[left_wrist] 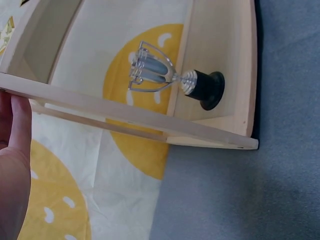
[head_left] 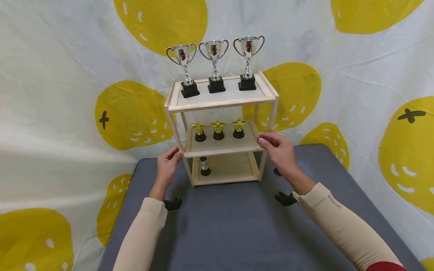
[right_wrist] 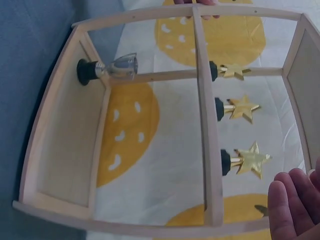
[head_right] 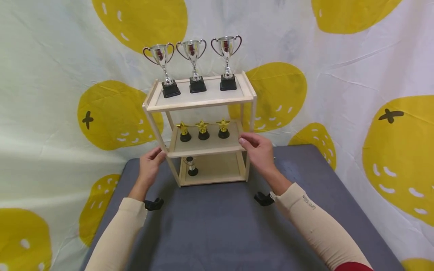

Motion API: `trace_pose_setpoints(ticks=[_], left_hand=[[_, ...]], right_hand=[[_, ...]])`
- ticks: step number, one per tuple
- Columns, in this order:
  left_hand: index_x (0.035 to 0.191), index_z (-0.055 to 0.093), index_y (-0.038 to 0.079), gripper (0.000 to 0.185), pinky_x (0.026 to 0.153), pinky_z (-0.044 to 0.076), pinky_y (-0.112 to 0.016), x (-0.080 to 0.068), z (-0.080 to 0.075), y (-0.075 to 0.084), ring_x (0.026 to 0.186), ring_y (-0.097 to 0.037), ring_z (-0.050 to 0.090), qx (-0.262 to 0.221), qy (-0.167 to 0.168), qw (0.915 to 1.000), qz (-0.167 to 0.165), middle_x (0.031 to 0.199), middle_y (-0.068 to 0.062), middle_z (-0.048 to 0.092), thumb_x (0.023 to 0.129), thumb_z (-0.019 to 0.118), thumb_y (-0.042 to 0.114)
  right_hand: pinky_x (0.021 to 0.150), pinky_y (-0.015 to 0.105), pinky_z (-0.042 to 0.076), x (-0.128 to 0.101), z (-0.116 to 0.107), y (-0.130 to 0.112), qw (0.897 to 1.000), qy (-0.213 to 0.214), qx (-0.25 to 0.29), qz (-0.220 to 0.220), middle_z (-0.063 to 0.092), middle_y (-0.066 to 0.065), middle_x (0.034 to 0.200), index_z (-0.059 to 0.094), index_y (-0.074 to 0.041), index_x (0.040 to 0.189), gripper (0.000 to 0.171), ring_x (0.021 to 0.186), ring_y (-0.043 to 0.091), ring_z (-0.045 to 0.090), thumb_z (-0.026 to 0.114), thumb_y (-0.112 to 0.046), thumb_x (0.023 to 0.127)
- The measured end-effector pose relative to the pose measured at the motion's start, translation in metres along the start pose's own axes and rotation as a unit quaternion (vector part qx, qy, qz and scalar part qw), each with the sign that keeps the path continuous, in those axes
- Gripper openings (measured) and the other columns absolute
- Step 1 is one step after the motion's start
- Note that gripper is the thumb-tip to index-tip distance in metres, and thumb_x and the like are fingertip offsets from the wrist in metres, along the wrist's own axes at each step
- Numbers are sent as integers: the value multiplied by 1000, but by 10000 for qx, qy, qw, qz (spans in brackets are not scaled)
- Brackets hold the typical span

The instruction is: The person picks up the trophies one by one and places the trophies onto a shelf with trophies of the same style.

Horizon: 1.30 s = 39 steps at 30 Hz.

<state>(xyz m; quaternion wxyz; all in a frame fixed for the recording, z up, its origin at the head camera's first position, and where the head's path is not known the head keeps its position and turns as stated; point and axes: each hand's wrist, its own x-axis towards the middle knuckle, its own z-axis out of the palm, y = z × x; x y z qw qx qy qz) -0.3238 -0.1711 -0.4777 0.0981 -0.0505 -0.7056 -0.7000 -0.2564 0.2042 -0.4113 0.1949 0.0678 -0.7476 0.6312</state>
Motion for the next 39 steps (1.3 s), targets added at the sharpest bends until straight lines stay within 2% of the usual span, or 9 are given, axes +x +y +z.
trace_pose_setpoints(ticks=[3,6,13,16,22,30,33,39], left_hand=[[136,66,-5,36,88,58,-14,0,-1,1,96,2,68,32,0,10000,25,102,18,72,102,66,8],[135,66,-5,36,88,58,-14,-1,-1,1,96,2,68,48,-21,10000,9,102,17,71,102,66,8],[139,64,-5,39,89,57,-13,0,-1,2,98,4,68,194,-60,9998,3,125,-10,72,103,65,10],[138,64,-4,38,89,57,-13,0,0,2,97,4,68,250,-73,9997,20,128,-14,70,103,65,10],[138,65,-4,38,90,58,-14,-1,-1,1,98,4,68,203,-108,9997,9,126,-12,70,103,65,9],[138,65,-5,38,90,58,-14,-2,-2,4,99,3,69,74,-68,9999,121,111,11,70,102,65,7],[137,65,-5,37,90,58,-15,-1,-1,3,98,3,69,83,-74,9998,141,112,10,71,102,65,7],[137,65,-4,38,90,58,-15,0,-1,0,99,3,69,62,-78,9999,102,114,7,71,102,66,8]], right_hand=[[82,14,59,-2,-6,2,10000,55,51,15,79,-8,99,71,11,122,30,89,1,75,73,-7,97],[81,13,59,-5,-11,5,9999,138,7,72,79,-10,98,70,12,121,30,88,2,76,73,-6,97],[79,14,60,-6,-25,14,9994,295,-18,194,77,-15,95,71,9,123,33,84,0,75,74,-11,97],[79,15,60,-5,-30,18,9991,334,14,268,75,-16,94,70,12,123,35,83,-1,75,74,-10,97],[78,17,61,-5,-39,25,9979,469,47,447,76,-16,91,67,15,125,36,80,-3,75,73,-7,97],[76,16,61,0,-50,37,9981,482,10,377,77,-14,89,70,12,120,31,78,-2,74,75,-6,95],[76,16,61,0,-55,44,9977,479,-83,468,78,-13,90,71,10,120,31,79,-3,74,75,-7,95],[72,12,58,2,-63,55,9948,516,-551,684,72,-22,89,70,9,125,37,77,-6,71,76,-14,96]])
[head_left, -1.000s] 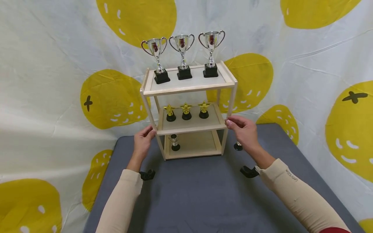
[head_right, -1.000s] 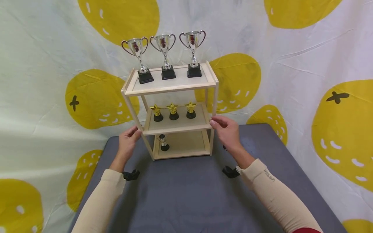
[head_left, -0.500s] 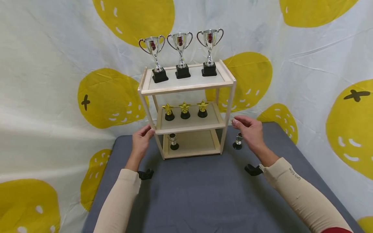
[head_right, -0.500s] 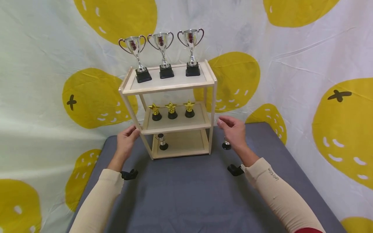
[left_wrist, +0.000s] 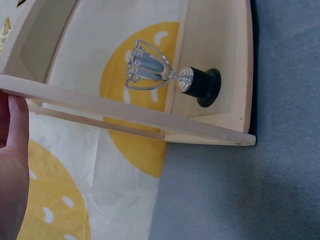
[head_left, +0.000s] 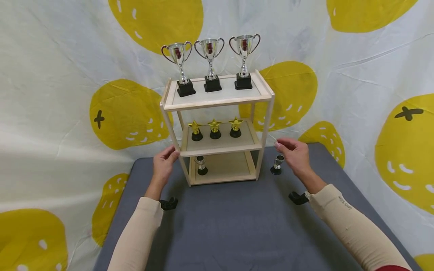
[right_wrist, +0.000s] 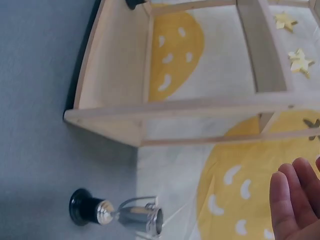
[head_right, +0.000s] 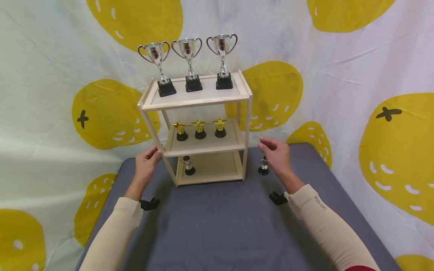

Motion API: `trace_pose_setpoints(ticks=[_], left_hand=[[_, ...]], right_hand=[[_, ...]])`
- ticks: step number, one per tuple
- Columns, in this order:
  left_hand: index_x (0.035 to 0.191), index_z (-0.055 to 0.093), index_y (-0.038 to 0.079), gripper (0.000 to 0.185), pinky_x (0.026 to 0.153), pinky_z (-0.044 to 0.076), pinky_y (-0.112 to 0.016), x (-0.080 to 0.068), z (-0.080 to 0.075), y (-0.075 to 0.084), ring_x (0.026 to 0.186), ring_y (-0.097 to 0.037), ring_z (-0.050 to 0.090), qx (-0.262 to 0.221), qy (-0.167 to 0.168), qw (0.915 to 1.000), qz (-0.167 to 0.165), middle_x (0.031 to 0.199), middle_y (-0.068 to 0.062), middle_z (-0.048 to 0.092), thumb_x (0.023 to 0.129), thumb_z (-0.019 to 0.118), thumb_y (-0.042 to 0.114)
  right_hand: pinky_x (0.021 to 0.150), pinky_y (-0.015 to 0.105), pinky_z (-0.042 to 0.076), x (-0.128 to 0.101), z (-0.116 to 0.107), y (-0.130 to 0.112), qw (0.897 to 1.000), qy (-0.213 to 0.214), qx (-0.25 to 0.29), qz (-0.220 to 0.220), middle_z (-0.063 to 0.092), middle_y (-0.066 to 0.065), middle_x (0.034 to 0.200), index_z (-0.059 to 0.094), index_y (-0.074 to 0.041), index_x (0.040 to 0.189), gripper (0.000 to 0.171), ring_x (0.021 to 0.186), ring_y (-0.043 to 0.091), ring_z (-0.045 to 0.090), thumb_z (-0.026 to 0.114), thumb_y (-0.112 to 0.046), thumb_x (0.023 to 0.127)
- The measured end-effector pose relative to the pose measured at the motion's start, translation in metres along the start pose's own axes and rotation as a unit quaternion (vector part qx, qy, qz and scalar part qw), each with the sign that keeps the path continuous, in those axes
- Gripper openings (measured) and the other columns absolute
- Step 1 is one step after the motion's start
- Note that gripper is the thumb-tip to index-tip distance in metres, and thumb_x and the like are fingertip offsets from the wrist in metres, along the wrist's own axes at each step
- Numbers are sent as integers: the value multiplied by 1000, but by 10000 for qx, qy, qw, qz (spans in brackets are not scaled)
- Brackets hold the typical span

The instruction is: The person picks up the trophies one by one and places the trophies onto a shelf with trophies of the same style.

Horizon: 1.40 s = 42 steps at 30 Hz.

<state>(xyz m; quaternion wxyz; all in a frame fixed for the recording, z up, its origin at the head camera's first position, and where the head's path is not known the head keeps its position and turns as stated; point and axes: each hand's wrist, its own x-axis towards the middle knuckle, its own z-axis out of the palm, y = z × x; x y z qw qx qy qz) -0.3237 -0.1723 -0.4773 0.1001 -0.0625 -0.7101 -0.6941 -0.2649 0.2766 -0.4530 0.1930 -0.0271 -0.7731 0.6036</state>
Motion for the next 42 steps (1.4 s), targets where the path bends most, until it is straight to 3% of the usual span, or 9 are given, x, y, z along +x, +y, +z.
trace_pose_setpoints(ticks=[13,18,22,25,27,30,34,38,42], left_hand=[[138,64,-5,39,90,58,-15,0,-1,1,99,4,69,52,12,10000,-45,121,-2,72,102,66,9],[137,65,-5,38,89,58,-14,-1,-1,2,98,4,70,49,46,10000,-66,114,5,72,101,66,7],[138,65,-4,38,89,58,-14,0,-1,2,98,4,70,82,34,9999,-79,127,-12,71,102,66,8],[139,65,-3,38,91,57,-13,0,0,2,99,4,69,111,-3,9999,-51,136,-24,66,102,65,9],[139,64,-2,38,91,57,-13,0,0,2,100,5,69,153,-18,9999,-50,139,-28,63,103,65,10],[138,65,-3,38,90,57,-13,2,0,1,99,5,69,120,12,9999,-62,139,-29,63,102,65,9],[138,65,-3,37,90,57,-13,3,0,0,98,4,69,101,25,9999,-97,137,-27,65,102,65,8],[137,66,-4,36,89,58,-14,3,0,0,98,4,70,63,46,9999,-92,131,-20,68,102,65,7],[136,65,-6,37,89,58,-14,2,1,1,97,3,69,23,38,10000,-69,129,-17,70,102,66,7]], right_hand=[[71,6,51,11,-18,38,9932,78,-1145,-175,72,-21,94,76,0,120,38,81,-13,63,79,-28,95],[70,6,49,13,-21,48,9892,36,-1455,-196,79,10,107,76,0,120,37,79,-18,59,79,-27,95],[69,4,47,15,-23,55,9851,-159,-1701,-213,75,26,118,74,1,123,39,80,-21,57,77,-27,96],[70,4,47,17,-25,62,9813,-311,-1886,-215,73,26,124,72,1,128,42,90,-2,72,76,-28,97],[75,12,55,17,-27,66,9781,-440,-2024,-190,71,26,129,70,1,131,45,103,21,77,76,-28,97],[91,38,62,19,-29,73,9716,-714,-2254,-108,65,27,138,65,2,138,50,121,47,67,75,-27,98],[104,65,50,21,-29,81,9559,-1068,-2736,66,57,30,147,59,-1,145,57,131,54,56,74,-31,98],[105,70,45,23,-29,89,9380,-1355,-3187,154,52,33,150,56,-4,149,63,131,54,53,75,-34,97],[106,70,44,24,-29,96,9340,-1493,-3243,157,53,33,149,56,-4,148,62,131,54,52,75,-33,97]])
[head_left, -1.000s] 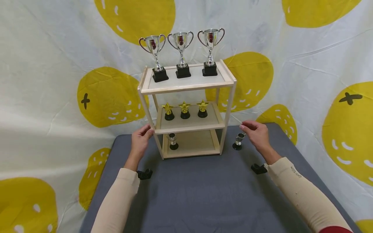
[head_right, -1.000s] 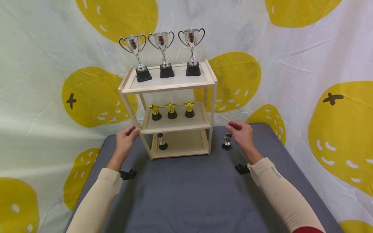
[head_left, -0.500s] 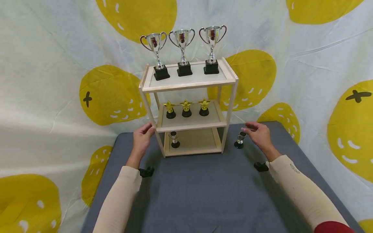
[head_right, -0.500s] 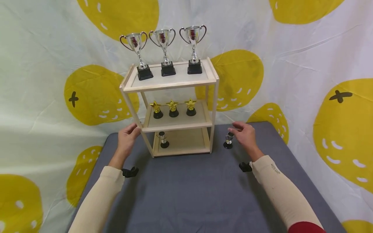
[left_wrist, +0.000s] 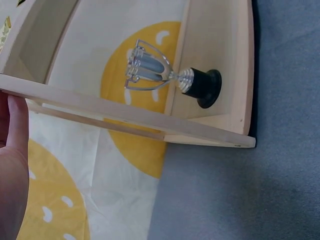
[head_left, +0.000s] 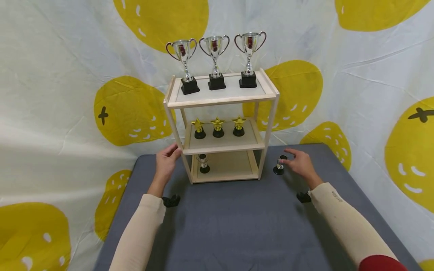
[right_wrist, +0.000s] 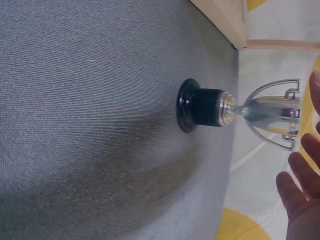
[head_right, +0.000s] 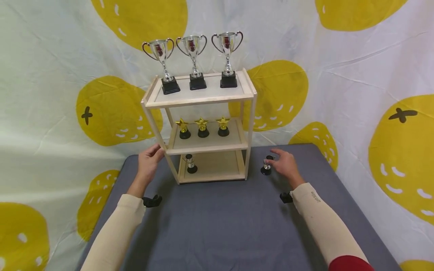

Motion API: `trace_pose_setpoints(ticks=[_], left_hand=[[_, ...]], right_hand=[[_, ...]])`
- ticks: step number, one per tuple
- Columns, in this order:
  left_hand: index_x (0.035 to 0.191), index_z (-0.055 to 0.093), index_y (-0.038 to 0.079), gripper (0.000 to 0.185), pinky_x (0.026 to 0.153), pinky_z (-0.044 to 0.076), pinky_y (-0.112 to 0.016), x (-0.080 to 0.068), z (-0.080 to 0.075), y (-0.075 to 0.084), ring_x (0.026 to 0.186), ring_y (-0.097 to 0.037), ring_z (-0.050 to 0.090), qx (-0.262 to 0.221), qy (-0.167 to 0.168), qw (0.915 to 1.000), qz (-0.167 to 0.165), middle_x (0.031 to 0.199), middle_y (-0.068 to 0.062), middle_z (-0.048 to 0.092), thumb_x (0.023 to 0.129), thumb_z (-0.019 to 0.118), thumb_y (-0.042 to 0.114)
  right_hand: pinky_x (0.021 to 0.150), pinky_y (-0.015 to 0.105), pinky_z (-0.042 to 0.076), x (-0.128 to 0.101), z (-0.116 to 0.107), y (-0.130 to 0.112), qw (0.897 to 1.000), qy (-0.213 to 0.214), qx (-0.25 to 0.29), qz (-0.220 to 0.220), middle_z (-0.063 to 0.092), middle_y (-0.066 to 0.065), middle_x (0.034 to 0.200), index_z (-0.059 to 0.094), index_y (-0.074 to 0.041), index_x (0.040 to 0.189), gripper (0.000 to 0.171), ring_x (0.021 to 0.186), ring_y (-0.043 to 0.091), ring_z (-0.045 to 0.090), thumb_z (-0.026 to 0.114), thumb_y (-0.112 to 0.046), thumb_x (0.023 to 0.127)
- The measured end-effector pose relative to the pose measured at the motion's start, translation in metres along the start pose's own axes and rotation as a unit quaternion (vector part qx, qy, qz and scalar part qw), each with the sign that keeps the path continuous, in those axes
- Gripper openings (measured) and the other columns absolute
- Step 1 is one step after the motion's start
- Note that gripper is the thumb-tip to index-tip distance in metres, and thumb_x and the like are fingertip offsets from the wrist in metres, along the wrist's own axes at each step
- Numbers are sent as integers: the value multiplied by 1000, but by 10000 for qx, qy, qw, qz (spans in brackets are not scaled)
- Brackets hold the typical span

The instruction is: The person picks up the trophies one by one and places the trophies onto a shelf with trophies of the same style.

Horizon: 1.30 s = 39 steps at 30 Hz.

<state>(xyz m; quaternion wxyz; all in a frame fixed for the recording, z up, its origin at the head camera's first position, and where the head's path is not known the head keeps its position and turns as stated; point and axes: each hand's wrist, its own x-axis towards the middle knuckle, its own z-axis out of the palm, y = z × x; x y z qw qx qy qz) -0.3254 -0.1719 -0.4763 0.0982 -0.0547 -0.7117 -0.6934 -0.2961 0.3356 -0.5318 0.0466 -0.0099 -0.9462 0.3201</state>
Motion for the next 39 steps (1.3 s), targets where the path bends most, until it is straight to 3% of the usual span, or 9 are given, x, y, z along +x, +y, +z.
trace_pose_setpoints(ticks=[8,12,17,21,30,39], left_hand=[[137,65,-4,37,89,58,-15,-1,0,1,97,4,69,48,-10,10000,-44,134,-24,67,102,65,6],[138,65,-4,37,89,58,-15,-2,1,1,97,4,69,35,-16,10000,-41,138,-28,64,102,65,6],[138,65,-4,38,90,58,-16,-3,3,-1,99,3,70,-8,-26,10000,-13,135,-21,67,101,66,7],[137,66,-3,38,90,58,-16,-2,3,-3,99,2,70,-61,88,9999,2,130,-13,70,101,67,7],[138,65,-3,39,91,58,-16,-2,0,-5,102,1,70,-87,159,9998,30,138,-23,65,101,66,9],[137,66,-3,38,91,58,-15,-1,2,-6,100,3,70,-20,170,9998,46,134,-18,69,101,67,9]], right_hand=[[106,67,47,3,9,7,9996,164,191,-142,62,29,141,63,2,140,53,127,52,57,76,-26,97],[98,64,51,4,12,11,9989,358,98,-291,68,30,131,68,3,133,48,115,49,64,78,-24,95],[90,61,55,5,16,16,9985,468,135,-266,72,31,120,69,5,131,45,103,45,69,77,-20,95],[90,60,56,8,19,14,9987,470,214,-49,72,29,120,70,4,129,43,105,45,69,78,-22,95],[101,60,52,14,21,8,9973,428,343,484,73,26,123,73,1,128,43,116,46,64,80,-24,93],[101,60,51,14,24,12,9964,584,327,520,74,26,120,75,1,124,42,115,46,65,81,-26,92]])
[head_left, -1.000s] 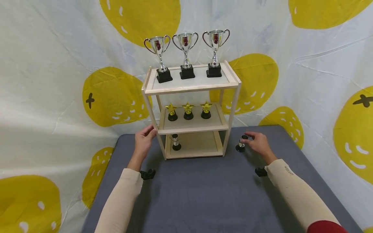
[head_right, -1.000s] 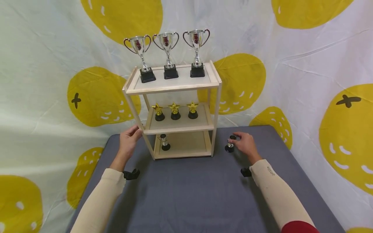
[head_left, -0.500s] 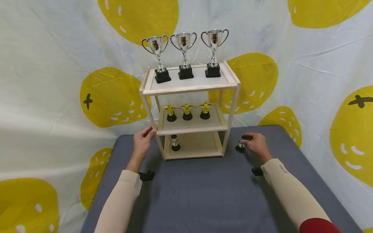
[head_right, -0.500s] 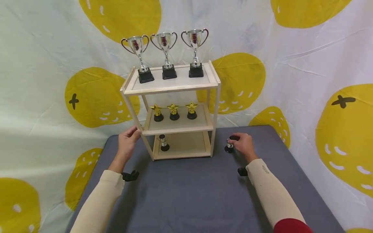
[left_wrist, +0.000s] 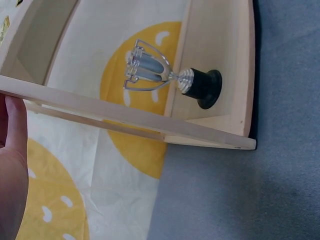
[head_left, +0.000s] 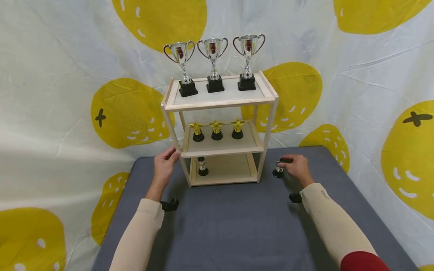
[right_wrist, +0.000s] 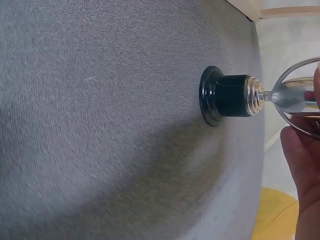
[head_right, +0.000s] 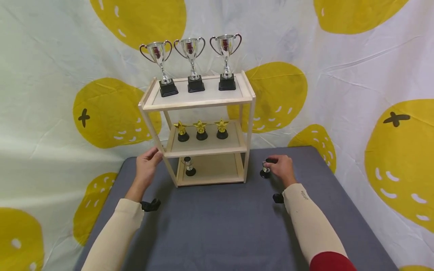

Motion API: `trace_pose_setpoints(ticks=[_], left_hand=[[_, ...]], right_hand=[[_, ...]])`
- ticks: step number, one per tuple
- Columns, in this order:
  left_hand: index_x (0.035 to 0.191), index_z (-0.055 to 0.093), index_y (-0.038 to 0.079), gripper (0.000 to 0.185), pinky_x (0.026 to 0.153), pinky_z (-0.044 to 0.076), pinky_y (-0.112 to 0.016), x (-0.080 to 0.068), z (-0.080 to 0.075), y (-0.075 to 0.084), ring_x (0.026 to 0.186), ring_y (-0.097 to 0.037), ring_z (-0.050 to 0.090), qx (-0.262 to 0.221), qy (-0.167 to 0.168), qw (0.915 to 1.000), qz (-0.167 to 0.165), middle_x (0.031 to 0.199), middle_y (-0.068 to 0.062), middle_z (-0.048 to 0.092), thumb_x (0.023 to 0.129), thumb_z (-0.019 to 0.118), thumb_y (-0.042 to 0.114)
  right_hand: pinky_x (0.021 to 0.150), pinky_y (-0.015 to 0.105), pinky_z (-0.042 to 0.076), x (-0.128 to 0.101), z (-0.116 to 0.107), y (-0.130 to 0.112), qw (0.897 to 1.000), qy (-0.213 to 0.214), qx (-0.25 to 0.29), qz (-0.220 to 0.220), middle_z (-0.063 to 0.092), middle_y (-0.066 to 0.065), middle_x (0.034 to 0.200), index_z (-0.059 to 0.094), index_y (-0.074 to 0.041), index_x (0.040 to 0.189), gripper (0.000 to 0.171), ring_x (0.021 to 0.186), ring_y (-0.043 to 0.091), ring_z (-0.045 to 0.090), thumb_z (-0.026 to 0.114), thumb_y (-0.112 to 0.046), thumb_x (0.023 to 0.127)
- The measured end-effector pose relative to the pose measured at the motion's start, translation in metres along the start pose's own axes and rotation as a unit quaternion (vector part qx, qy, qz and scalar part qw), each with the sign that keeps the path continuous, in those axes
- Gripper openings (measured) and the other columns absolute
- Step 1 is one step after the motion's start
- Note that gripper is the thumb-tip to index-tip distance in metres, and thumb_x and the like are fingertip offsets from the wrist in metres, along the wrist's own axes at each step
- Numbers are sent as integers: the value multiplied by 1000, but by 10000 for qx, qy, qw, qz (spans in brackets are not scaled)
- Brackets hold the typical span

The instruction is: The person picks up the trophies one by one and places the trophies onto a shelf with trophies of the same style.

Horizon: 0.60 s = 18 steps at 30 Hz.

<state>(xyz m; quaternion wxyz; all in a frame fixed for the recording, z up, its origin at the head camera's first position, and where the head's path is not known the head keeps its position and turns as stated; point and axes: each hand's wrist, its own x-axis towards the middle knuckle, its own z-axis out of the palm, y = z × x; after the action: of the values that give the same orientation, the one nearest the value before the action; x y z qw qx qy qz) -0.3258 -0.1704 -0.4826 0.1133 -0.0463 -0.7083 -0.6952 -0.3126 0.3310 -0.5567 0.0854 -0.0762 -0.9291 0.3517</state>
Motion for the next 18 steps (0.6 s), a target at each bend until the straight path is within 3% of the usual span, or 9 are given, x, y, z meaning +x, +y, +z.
trace_pose_setpoints(ticks=[9,18], left_hand=[[135,67,-6,37,90,59,-17,0,0,1,100,0,70,-149,-20,9998,142,112,10,73,100,68,8],[136,66,-5,36,90,58,-15,-1,0,-1,98,2,70,-70,20,9999,138,116,4,73,101,66,6]], right_hand=[[99,60,53,-1,2,4,9997,194,1,-142,75,25,117,75,0,124,41,113,46,68,81,-24,92],[100,61,53,-3,4,2,9995,204,-6,-236,76,25,116,75,0,124,39,113,47,67,80,-23,93]])
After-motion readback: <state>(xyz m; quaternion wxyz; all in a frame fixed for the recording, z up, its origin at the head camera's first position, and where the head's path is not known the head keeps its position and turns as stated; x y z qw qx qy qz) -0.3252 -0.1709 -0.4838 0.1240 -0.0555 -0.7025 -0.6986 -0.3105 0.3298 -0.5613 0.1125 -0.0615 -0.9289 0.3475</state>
